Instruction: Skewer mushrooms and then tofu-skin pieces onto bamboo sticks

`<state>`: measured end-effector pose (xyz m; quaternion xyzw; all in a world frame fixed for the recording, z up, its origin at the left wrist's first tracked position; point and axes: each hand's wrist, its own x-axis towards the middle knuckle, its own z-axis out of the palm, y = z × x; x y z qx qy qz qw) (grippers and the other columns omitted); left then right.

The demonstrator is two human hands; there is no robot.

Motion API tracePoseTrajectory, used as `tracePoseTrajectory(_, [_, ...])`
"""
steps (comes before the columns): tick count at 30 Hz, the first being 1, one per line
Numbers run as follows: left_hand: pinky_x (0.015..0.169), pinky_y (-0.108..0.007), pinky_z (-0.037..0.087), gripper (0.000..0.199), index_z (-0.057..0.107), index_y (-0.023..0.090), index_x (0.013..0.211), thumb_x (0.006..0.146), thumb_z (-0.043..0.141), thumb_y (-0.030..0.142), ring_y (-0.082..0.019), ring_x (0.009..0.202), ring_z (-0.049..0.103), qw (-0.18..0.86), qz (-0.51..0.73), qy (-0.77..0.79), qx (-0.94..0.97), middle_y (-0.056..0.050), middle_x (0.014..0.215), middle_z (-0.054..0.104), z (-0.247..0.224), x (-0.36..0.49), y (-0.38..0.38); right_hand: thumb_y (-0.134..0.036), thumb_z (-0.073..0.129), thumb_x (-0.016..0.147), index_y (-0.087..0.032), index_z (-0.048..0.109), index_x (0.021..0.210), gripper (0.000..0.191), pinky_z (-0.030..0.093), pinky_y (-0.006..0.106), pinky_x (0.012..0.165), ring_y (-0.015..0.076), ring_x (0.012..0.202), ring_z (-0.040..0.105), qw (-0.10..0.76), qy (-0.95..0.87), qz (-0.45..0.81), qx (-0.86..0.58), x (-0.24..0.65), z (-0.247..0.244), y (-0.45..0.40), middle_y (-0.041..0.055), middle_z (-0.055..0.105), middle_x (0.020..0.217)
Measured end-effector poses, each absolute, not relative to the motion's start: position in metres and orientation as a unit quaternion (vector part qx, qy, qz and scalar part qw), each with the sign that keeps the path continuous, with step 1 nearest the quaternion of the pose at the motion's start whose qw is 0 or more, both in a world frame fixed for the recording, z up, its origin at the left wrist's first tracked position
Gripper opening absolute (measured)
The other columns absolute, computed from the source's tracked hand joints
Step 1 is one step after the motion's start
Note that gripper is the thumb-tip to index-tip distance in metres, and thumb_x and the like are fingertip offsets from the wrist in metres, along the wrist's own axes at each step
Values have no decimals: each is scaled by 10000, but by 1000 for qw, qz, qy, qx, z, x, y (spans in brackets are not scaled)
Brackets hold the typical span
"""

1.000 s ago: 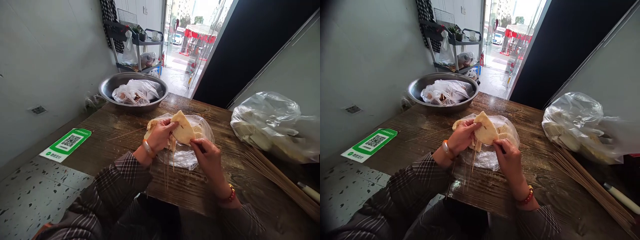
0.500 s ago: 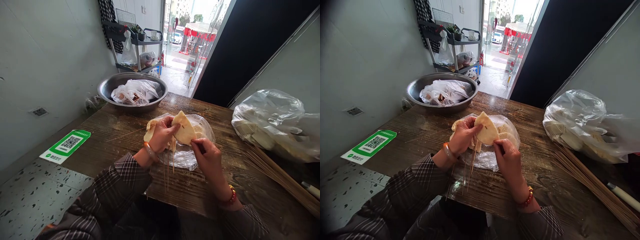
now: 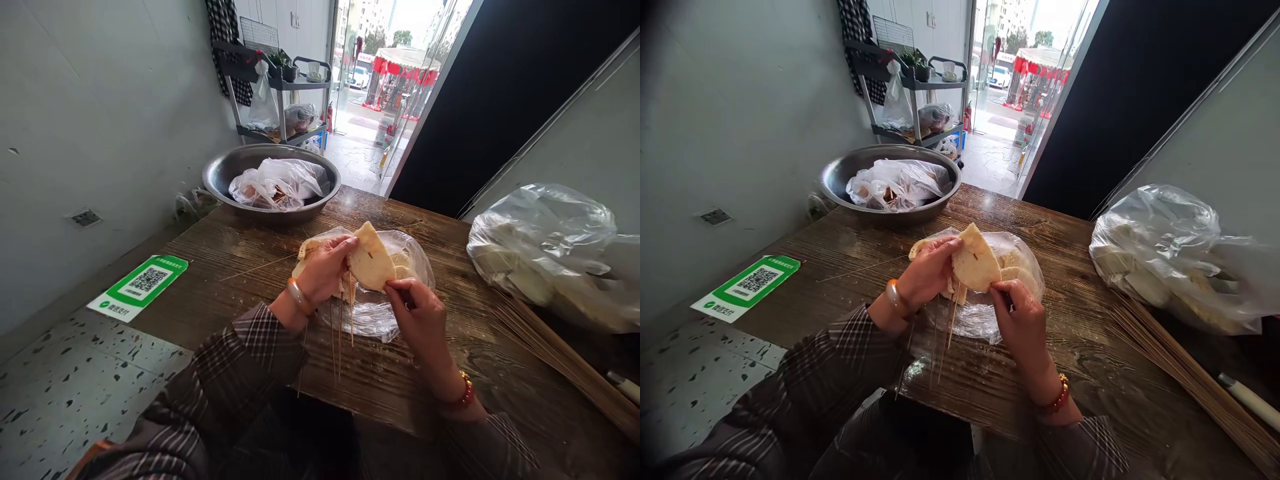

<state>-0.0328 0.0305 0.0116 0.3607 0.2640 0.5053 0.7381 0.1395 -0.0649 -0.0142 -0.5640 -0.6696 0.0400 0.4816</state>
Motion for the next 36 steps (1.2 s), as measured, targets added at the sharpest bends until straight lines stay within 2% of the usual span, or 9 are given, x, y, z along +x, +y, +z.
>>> tracePoseTrajectory(8, [635, -220, 464, 373, 707, 110, 767, 635, 876, 414, -108, 675, 598, 765, 478, 236, 361, -53, 747, 689, 9, -30, 29, -323, 650, 927, -228, 688, 887, 110, 548, 317, 657, 180, 700, 663, 492, -673, 10, -552, 138, -15, -65, 35, 740, 827])
tracePoseTrajectory(16, [644, -225, 472, 370, 704, 103, 774, 610, 892, 376, -115, 681, 605, 784, 471, 233, 331, -52, 741, 682, 7, -31, 29, -267, 644, 936, -242, 680, 869, 80, 539, 315, 680, 181, 749, 684, 483, -699, -21, -527, 139, -14, -64, 20, 739, 840])
tracePoseTrajectory(22, [580, -224, 436, 365, 668, 95, 738, 628, 883, 368, -94, 604, 559, 784, 464, 234, 339, -37, 692, 639, 8, -31, 26, -265, 630, 943, -236, 665, 861, 94, 533, 317, 679, 175, 723, 671, 479, -703, -32, -525, 136, -9, -65, 19, 731, 818])
tracePoseTrajectory(28, [583, -235, 426, 367, 672, 102, 744, 625, 873, 386, -93, 601, 547, 778, 460, 242, 353, -29, 695, 634, 9, -29, 24, -389, 675, 902, -221, 674, 883, 170, 539, 306, 614, 165, 628, 639, 487, -643, 36, -590, 134, -11, -66, 27, 728, 788])
tracePoseTrajectory(32, [620, -229, 450, 334, 695, 119, 784, 653, 858, 381, -111, 667, 582, 770, 481, 228, 353, -40, 756, 671, 15, -26, 21, -390, 691, 888, -215, 666, 886, 177, 544, 283, 590, 150, 613, 631, 514, -616, 70, -593, 132, -11, -66, 27, 725, 799])
tracePoseTrajectory(36, [707, -278, 507, 368, 718, 116, 844, 661, 871, 396, -154, 730, 633, 808, 431, 196, 350, -69, 814, 712, 19, -22, 15, -356, 677, 900, -219, 657, 956, 150, 571, 294, 616, 153, 655, 658, 530, -615, 114, -573, 131, -12, -65, 34, 729, 866])
